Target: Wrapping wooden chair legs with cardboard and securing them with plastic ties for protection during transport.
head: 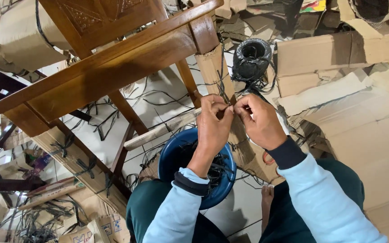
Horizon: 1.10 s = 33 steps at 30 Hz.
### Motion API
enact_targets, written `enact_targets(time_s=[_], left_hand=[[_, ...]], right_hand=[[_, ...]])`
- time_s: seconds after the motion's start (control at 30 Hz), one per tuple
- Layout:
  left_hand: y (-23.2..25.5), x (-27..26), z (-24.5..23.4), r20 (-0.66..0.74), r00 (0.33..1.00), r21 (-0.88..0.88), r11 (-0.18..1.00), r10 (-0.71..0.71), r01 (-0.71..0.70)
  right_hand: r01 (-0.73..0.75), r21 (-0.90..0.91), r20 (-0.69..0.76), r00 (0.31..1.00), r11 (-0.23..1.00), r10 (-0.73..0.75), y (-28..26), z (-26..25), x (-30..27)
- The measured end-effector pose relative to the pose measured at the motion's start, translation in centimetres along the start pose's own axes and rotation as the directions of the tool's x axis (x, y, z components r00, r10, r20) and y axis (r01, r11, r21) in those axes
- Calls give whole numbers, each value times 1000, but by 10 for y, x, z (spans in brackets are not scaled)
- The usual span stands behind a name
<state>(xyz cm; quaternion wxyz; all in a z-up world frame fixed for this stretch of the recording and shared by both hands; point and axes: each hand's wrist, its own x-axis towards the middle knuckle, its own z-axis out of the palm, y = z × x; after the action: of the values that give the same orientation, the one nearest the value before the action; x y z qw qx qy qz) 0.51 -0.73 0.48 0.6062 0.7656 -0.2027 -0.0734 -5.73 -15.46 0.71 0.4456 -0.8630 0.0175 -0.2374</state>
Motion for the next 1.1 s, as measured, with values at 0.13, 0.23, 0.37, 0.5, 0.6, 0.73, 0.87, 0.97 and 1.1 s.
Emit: enact_targets(time_s=[0.13,0.23,0.37,0.5,0.6,0.73,0.87,0.97,1.1], left_hand=[[1,-1,0,15,999,-4,1000,28,-28],[-3,0,0,17,998,-23,998,61,-61],[-8,2,-3,31,994,12,995,101,-102],[-8,-3,-2,32,989,46,988,145,-147],[-3,-8,-2,70,988,50,988,139,-143],[-10,-15,7,68,996,150,986,66,-76],[-33,-13,21,-53,937,324,894,345,-310],[-38,-11,21,-96,896,365,853,433,-373],[-46,-11,25,-135,856,423,810,499,-406]], right_hand=[[49,14,-32,998,999,-48,-3,0,-1],[145,-39,-29,989,989,-146,-4,0,0],[318,-165,-34,944,934,-328,-6,2,-2],[372,-298,-36,916,879,-400,-5,6,-5],[379,-382,-53,901,843,-430,-1,10,-7],[390,-410,-72,887,825,-456,15,16,-10],[364,-407,-68,903,838,-425,20,16,-10],[322,-331,-63,930,887,-361,13,14,-8],[242,-207,-29,967,948,-253,15,13,-6]])
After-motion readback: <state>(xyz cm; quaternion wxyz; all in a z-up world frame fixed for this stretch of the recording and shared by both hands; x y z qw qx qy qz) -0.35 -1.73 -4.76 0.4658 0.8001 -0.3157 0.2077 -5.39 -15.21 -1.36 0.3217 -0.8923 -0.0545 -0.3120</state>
